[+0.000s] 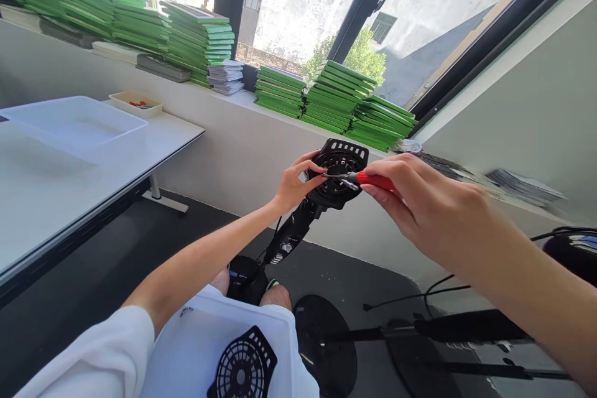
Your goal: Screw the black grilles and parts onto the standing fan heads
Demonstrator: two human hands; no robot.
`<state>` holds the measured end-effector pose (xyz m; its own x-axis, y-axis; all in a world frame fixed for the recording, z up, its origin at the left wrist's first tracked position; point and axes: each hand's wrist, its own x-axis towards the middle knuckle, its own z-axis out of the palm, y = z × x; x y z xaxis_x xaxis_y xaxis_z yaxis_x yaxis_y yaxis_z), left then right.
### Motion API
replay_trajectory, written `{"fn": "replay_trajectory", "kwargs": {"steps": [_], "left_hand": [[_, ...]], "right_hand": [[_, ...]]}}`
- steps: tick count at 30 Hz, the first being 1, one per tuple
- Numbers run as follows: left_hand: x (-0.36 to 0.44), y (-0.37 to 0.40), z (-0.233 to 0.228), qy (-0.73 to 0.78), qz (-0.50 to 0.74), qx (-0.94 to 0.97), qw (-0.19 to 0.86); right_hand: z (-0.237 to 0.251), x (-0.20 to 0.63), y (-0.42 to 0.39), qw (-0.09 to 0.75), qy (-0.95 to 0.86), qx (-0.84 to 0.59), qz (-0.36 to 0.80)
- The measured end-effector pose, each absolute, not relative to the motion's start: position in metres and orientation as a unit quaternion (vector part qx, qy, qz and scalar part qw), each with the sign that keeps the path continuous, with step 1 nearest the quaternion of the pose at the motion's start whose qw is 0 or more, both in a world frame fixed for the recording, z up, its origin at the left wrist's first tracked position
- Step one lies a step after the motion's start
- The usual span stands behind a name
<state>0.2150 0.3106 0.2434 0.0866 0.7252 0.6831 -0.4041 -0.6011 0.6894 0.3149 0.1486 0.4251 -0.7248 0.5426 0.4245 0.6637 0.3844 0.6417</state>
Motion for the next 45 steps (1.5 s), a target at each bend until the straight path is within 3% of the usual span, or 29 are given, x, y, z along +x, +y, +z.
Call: {"fn": "replay_trajectory", "kwargs": {"steps": [33, 39, 43, 45], "left_hand": [[0.215, 0.309, 0.244, 0.142, 0.660, 0.600, 0.430], [0.215, 0.309, 0.244, 0.144, 0.659, 0.599, 0.430], [0.215, 0.309, 0.243, 0.141, 0.661, 0.601, 0.426], [0.215, 0.309, 0.243, 0.146, 0.659, 0.603, 0.424]], "right_hand": [[0.421, 0.320, 0.151, 0.086, -0.817, -0.355, -0.447], [0.432, 0.310, 0.145, 0.039, -0.823, -0.349, -0.447], [0.437, 0.305, 0.141, 0.003, -0.742, -0.440, -0.506], [0.437, 0.304, 0.142, -0.010, -0.736, -0.476, -0.482]]}}
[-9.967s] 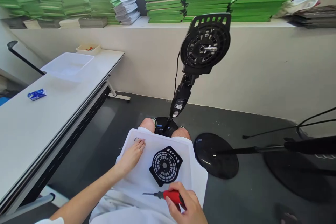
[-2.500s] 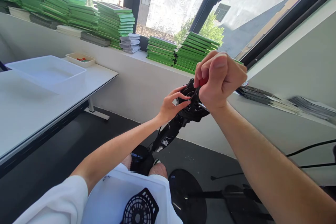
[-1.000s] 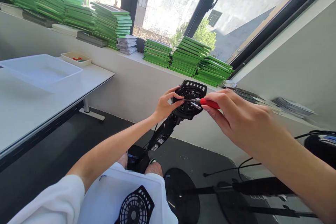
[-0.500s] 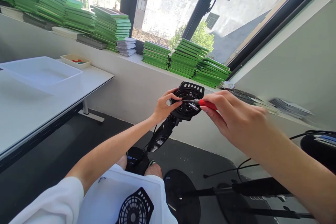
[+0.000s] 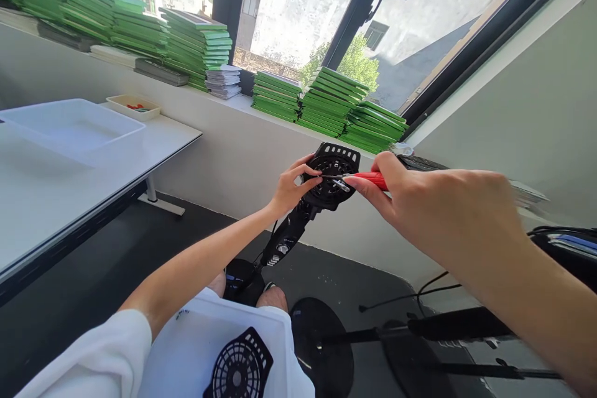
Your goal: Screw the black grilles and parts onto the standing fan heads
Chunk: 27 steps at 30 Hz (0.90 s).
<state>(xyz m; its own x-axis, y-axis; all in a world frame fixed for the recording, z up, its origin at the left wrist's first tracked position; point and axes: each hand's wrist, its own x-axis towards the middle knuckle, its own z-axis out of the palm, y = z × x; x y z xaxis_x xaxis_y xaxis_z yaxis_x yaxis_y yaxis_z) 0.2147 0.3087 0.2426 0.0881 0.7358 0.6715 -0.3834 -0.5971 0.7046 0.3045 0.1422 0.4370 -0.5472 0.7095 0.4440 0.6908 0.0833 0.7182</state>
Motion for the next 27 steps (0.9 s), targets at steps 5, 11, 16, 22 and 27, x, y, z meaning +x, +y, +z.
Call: {"fn": "replay_trajectory", "kwargs": {"steps": [5, 11, 16, 22, 27], "left_hand": [[0.214, 0.307, 0.243, 0.148, 0.663, 0.615, 0.400], [0.212, 0.306, 0.244, 0.166, 0.655, 0.642, 0.363], [0.212, 0.311, 0.241, 0.150, 0.648, 0.663, 0.344], [0.214, 0.312, 0.240, 0.167, 0.659, 0.665, 0.308], [0.213, 0.314, 0.238, 0.168, 0.634, 0.699, 0.286]], "right_hand": [[0.434, 0.300, 0.142, -0.003, 0.764, 0.480, 0.430], [0.430, 0.292, 0.139, 0.011, 0.768, 0.478, 0.426], [0.429, 0.290, 0.138, 0.050, 0.714, 0.525, 0.460], [0.432, 0.280, 0.134, 0.113, 0.721, 0.565, 0.385], [0.434, 0.276, 0.134, 0.124, 0.703, 0.597, 0.366]]}}
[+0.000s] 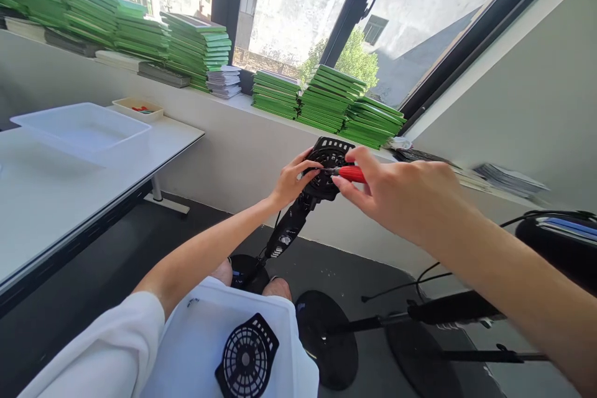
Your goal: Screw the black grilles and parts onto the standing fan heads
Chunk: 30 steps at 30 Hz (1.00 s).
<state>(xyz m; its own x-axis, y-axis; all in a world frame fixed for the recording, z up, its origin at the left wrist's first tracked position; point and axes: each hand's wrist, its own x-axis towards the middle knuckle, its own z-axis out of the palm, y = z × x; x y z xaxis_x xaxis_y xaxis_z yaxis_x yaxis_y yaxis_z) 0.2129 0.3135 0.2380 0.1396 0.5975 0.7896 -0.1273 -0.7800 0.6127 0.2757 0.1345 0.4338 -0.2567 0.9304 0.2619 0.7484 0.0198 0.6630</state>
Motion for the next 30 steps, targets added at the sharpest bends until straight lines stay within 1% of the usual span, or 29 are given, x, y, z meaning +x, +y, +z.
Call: {"fn": "replay_trajectory", "kwargs": {"steps": [2, 5, 10, 14, 18, 22, 27, 30], "left_hand": [[0.2129, 0.3138, 0.2364, 0.173, 0.639, 0.692, 0.289], [0.2132, 0.3138, 0.2348, 0.181, 0.641, 0.692, 0.280], [0.2105, 0.3146, 0.2344, 0.151, 0.635, 0.714, 0.255], [0.2083, 0.3166, 0.2330, 0.155, 0.634, 0.709, 0.267], [0.2082, 0.3181, 0.2323, 0.164, 0.631, 0.712, 0.261], [0.2092, 0.3181, 0.2319, 0.151, 0.629, 0.721, 0.249], [0.2100, 0.3184, 0.2304, 0.162, 0.644, 0.704, 0.253], [0.2102, 0.3184, 0.2303, 0.167, 0.635, 0.710, 0.254]], "right_hand": [[0.4336, 0.2757, 0.1350, 0.130, 0.714, 0.587, 0.360], [0.4334, 0.2761, 0.1354, 0.125, 0.678, 0.610, 0.390], [0.4322, 0.2790, 0.1366, 0.112, 0.722, 0.584, 0.352], [0.4309, 0.2807, 0.1387, 0.101, 0.684, 0.605, 0.394], [0.4306, 0.2802, 0.1395, 0.107, 0.724, 0.583, 0.353], [0.4321, 0.2793, 0.1387, 0.107, 0.676, 0.612, 0.397], [0.4358, 0.2787, 0.1396, 0.109, 0.698, 0.618, 0.344], [0.4360, 0.2762, 0.1380, 0.110, 0.666, 0.637, 0.372]]}}
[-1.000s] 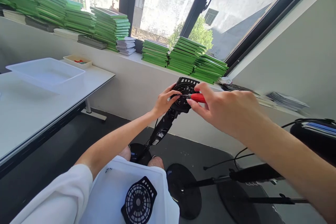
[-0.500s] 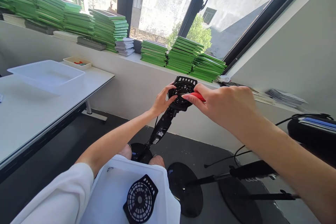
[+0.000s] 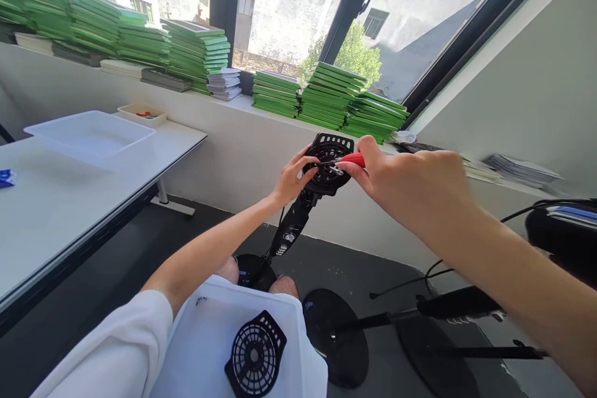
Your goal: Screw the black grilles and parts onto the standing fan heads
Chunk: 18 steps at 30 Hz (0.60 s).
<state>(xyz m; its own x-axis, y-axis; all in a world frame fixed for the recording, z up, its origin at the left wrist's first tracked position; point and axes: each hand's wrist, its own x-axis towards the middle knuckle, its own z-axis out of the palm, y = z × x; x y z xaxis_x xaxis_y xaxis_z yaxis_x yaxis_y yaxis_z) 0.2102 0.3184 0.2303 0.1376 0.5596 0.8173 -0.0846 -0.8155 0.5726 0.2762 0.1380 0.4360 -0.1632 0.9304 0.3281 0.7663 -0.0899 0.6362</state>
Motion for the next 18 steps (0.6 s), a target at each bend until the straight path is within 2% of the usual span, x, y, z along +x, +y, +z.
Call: {"fn": "replay_trajectory", "kwargs": {"steps": [5, 11, 16, 18], "left_hand": [[0.210, 0.318, 0.230, 0.164, 0.637, 0.706, 0.261], [0.208, 0.316, 0.232, 0.177, 0.622, 0.719, 0.253], [0.210, 0.313, 0.232, 0.188, 0.632, 0.702, 0.270], [0.212, 0.313, 0.230, 0.197, 0.636, 0.693, 0.277]], "right_hand": [[0.431, 0.278, 0.139, 0.088, 0.700, 0.608, 0.365], [0.435, 0.277, 0.140, 0.107, 0.675, 0.613, 0.397], [0.439, 0.273, 0.138, 0.140, 0.714, 0.598, 0.337], [0.441, 0.272, 0.137, 0.147, 0.685, 0.620, 0.353]]}}
